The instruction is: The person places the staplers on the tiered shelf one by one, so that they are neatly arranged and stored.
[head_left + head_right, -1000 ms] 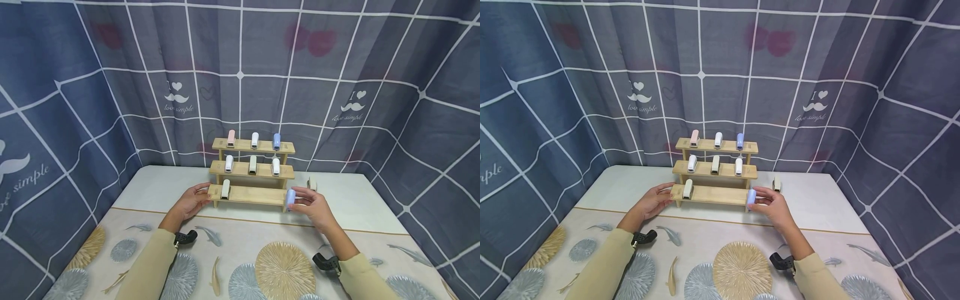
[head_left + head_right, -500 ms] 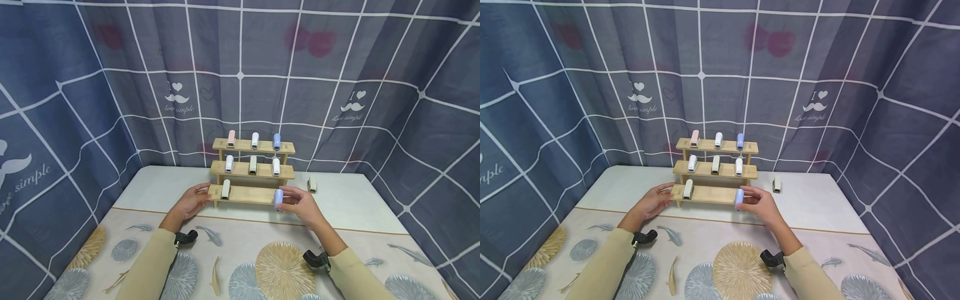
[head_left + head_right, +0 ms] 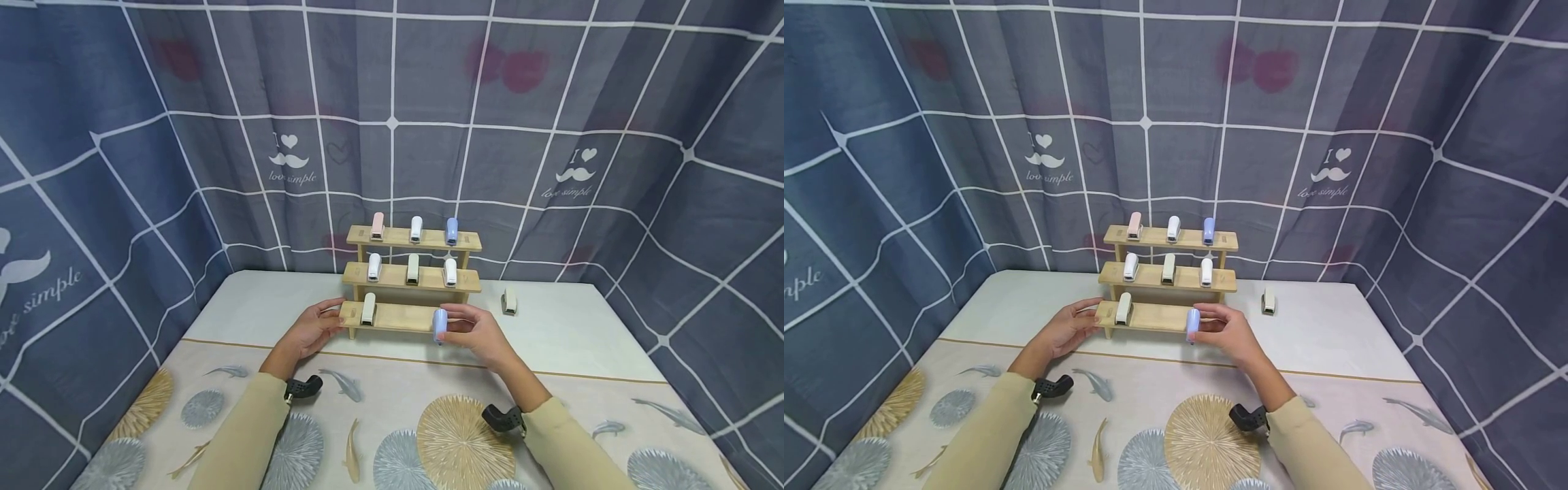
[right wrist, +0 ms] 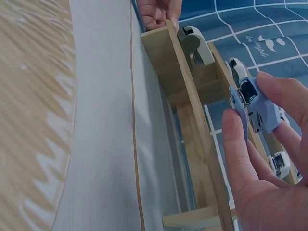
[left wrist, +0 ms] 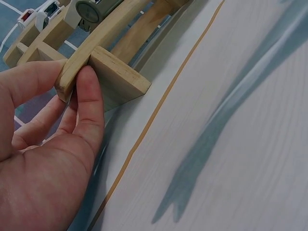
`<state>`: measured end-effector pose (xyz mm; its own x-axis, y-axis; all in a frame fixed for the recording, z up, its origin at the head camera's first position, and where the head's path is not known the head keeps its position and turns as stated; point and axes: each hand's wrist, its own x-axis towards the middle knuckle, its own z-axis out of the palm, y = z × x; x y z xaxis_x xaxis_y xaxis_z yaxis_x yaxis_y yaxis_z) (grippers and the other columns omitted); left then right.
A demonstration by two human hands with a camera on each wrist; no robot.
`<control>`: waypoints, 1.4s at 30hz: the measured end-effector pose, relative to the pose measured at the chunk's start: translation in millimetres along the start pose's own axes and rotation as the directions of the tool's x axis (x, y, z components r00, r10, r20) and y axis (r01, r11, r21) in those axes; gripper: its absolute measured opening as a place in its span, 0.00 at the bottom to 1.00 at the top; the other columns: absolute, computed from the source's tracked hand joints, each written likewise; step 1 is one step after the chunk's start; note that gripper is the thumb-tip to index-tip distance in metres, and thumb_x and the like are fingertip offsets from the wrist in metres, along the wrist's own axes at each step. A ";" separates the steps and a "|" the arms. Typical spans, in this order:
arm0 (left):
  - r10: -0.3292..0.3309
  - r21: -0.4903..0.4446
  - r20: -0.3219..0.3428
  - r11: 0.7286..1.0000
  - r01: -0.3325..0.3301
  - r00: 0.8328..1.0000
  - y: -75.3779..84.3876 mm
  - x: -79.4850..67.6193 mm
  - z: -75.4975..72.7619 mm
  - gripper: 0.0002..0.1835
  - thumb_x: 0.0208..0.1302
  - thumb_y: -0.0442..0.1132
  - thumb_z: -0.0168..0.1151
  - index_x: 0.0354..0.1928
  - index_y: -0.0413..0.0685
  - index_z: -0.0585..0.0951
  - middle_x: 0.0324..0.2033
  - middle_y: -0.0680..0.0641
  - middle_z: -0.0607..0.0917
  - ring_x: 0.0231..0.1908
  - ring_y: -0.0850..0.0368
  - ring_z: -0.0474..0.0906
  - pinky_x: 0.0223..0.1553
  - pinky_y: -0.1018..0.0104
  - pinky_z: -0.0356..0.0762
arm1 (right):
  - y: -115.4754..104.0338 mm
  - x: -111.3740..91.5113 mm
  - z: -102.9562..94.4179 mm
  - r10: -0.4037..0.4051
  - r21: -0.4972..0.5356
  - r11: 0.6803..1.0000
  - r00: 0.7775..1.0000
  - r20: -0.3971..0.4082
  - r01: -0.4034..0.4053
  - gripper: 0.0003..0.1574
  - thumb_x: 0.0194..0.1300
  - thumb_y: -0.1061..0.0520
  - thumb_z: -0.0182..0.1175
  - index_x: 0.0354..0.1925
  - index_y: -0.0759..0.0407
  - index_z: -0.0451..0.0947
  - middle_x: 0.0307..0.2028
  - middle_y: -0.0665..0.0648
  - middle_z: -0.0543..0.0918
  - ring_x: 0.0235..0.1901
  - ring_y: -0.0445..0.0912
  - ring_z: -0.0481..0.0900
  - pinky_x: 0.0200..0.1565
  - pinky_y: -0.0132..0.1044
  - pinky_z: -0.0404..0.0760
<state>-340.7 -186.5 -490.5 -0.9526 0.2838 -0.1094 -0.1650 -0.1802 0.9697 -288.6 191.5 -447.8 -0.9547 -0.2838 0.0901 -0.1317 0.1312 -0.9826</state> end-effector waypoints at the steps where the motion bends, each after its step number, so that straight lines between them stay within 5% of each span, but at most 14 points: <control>1: 0.001 0.001 0.001 1.000 -0.001 1.000 0.1 0.0 0.1 0.37 0.69 0.20 0.55 0.78 0.33 0.57 0.43 0.52 0.83 0.42 0.63 0.83 0.45 0.73 0.84 | -0.5 0.8 0.9 -0.002 0.001 1.000 1.000 0.005 0.002 0.42 0.56 0.66 0.75 0.68 0.66 0.73 0.62 0.73 0.77 0.46 0.42 0.86 0.44 0.34 0.88; 26: -0.035 -0.004 -0.035 0.999 0.035 0.999 1.6 0.9 1.3 0.37 0.68 0.20 0.56 0.77 0.36 0.60 0.44 0.51 0.82 0.42 0.62 0.84 0.44 0.73 0.86 | -4.7 31.6 24.7 0.010 -0.020 1.000 1.000 0.028 -0.009 0.40 0.56 0.67 0.75 0.66 0.66 0.75 0.61 0.71 0.80 0.53 0.56 0.86 0.48 0.37 0.89; 42: -0.008 -0.012 0.014 1.000 0.008 1.000 0.6 0.1 -1.6 0.37 0.69 0.21 0.56 0.78 0.32 0.55 0.42 0.53 0.83 0.41 0.64 0.84 0.43 0.75 0.84 | -5.7 48.5 36.2 0.007 -0.065 0.998 1.000 0.000 -0.007 0.37 0.54 0.62 0.78 0.62 0.60 0.80 0.56 0.65 0.85 0.50 0.53 0.87 0.45 0.38 0.89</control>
<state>-341.3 -188.1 -490.3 -0.9476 0.2984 -0.1142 -0.1760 -0.1892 0.9660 -324.5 142.6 -443.7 -0.9556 -0.2826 0.0830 -0.1419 0.1950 -0.9705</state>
